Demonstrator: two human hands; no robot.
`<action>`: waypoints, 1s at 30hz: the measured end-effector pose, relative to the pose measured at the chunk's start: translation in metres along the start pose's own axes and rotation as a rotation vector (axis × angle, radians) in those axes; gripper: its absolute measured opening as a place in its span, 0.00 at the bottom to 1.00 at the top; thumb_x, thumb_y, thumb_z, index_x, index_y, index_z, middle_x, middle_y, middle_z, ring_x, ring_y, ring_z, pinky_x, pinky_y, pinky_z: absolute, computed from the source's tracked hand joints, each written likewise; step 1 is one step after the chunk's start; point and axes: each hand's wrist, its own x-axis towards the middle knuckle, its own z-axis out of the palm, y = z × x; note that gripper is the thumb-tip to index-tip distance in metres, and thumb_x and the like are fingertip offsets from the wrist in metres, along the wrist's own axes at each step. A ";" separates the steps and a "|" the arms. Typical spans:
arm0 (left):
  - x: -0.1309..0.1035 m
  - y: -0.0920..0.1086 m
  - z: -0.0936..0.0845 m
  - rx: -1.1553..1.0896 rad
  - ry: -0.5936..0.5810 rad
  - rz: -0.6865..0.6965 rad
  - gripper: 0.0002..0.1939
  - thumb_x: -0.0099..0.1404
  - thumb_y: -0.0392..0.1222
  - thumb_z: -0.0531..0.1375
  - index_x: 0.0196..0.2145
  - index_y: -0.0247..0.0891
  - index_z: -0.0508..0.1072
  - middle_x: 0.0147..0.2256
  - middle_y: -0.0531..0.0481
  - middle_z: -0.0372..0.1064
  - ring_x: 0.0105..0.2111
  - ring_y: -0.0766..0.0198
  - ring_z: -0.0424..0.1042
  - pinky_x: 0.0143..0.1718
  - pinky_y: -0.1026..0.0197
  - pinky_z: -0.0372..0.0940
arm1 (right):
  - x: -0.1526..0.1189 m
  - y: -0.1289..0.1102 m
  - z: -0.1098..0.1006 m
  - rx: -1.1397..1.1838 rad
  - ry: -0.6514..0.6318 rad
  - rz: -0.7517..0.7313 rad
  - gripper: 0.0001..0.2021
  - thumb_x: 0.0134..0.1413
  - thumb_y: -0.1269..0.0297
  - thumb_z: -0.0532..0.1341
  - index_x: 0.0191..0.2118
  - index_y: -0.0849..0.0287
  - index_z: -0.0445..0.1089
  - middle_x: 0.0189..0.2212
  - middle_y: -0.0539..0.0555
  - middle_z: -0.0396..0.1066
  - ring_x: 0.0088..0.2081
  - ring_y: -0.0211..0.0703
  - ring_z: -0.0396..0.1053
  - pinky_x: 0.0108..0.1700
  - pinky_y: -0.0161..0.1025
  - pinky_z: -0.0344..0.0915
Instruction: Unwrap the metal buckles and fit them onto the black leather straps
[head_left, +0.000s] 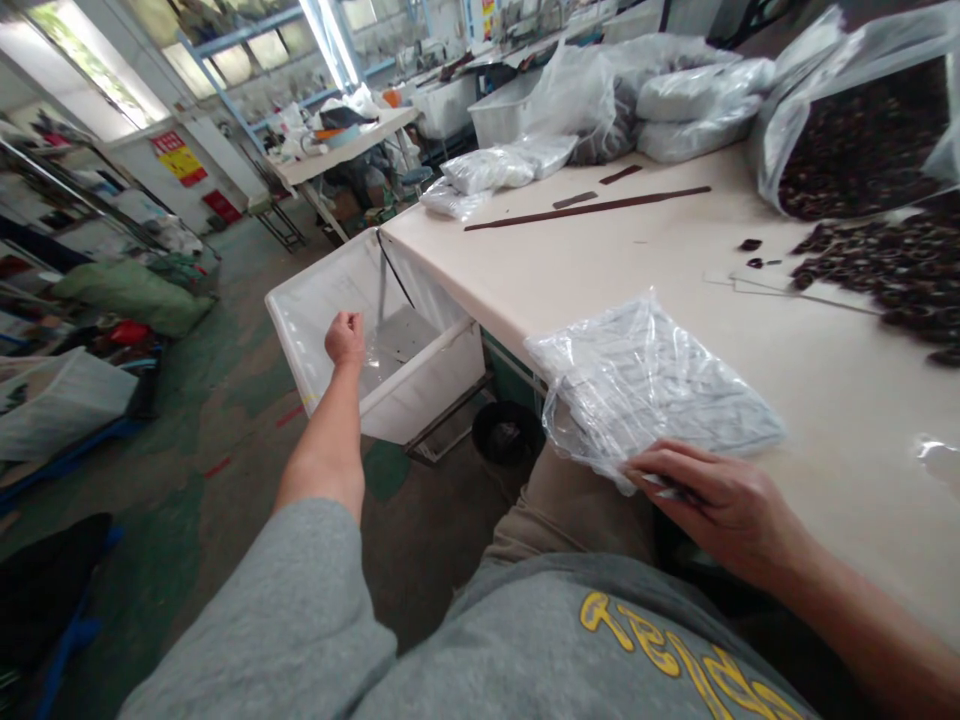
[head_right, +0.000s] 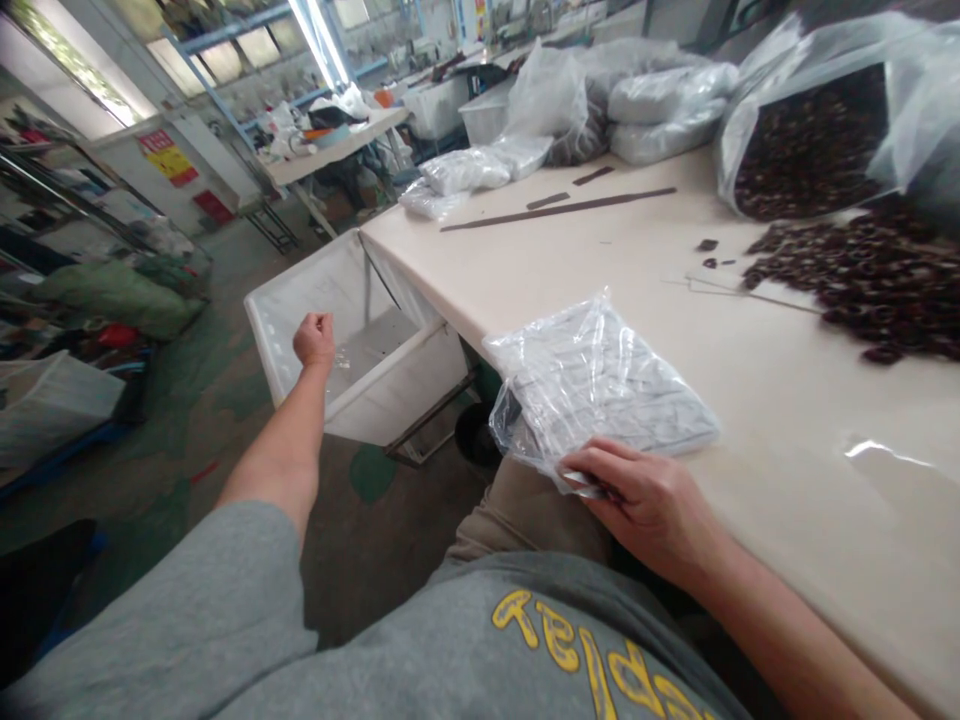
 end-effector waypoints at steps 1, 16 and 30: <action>0.000 0.000 0.003 0.017 -0.004 -0.001 0.10 0.69 0.45 0.54 0.35 0.38 0.71 0.37 0.44 0.73 0.38 0.59 0.71 0.39 0.61 0.59 | 0.000 0.000 0.000 -0.008 -0.001 -0.004 0.08 0.60 0.73 0.58 0.42 0.56 0.71 0.33 0.50 0.74 0.31 0.34 0.73 0.33 0.28 0.67; 0.009 0.003 0.048 0.043 -0.057 0.006 0.14 0.73 0.46 0.50 0.39 0.37 0.71 0.42 0.39 0.72 0.44 0.54 0.71 0.42 0.58 0.59 | -0.003 0.001 0.001 -0.059 -0.014 0.035 0.10 0.62 0.72 0.55 0.44 0.53 0.70 0.35 0.50 0.75 0.30 0.36 0.74 0.32 0.31 0.68; -0.082 0.006 -0.012 -0.150 -0.022 0.208 0.17 0.73 0.45 0.47 0.45 0.36 0.71 0.43 0.41 0.74 0.45 0.60 0.72 0.50 0.60 0.63 | 0.003 -0.002 0.001 -0.015 0.022 0.016 0.08 0.62 0.68 0.56 0.40 0.55 0.73 0.33 0.52 0.77 0.29 0.38 0.75 0.30 0.32 0.68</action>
